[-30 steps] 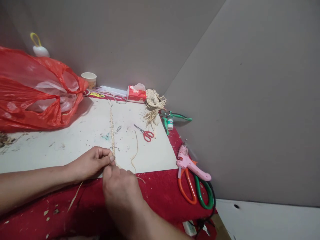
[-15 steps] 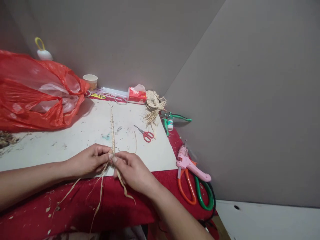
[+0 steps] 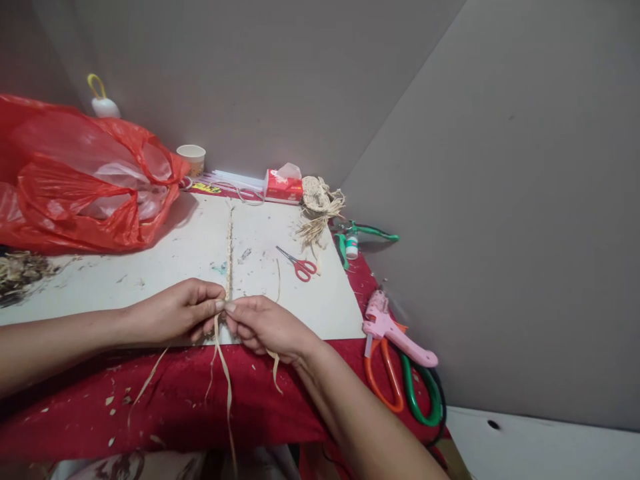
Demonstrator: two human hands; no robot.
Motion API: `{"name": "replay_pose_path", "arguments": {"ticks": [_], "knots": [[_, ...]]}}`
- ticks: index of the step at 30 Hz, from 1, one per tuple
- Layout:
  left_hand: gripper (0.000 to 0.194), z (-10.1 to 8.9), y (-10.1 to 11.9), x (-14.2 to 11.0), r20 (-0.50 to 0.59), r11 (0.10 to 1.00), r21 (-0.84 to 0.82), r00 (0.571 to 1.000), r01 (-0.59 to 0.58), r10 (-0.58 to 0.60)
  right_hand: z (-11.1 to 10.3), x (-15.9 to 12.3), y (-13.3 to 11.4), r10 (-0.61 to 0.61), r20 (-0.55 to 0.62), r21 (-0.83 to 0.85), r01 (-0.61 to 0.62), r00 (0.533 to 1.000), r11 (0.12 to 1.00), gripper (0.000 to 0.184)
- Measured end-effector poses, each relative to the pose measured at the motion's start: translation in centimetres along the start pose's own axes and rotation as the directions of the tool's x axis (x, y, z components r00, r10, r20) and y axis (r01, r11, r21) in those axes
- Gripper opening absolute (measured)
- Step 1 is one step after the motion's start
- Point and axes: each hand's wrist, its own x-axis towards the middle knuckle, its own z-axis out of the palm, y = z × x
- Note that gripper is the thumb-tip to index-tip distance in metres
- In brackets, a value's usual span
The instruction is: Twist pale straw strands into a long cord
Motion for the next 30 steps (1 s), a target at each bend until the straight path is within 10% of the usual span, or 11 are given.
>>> {"name": "replay_pose_path", "arguments": {"ticks": [14, 30], "knots": [[0.022, -1.4, 2.2, 0.2, 0.156, 0.978, 0.118, 0.969, 0.174, -0.192, 3.2, 1.5, 1.8, -0.121, -0.393, -0.17, 0.058, 0.912, 0.984, 0.022], [0.021, 2.0, 1.4, -1.9, -0.033, 0.961, -0.084, 0.963, 0.265, -0.268, 3.9, 1.0, 1.6, -0.014, -0.189, 0.285, 0.069, 0.982, 0.956, 0.037]]}}
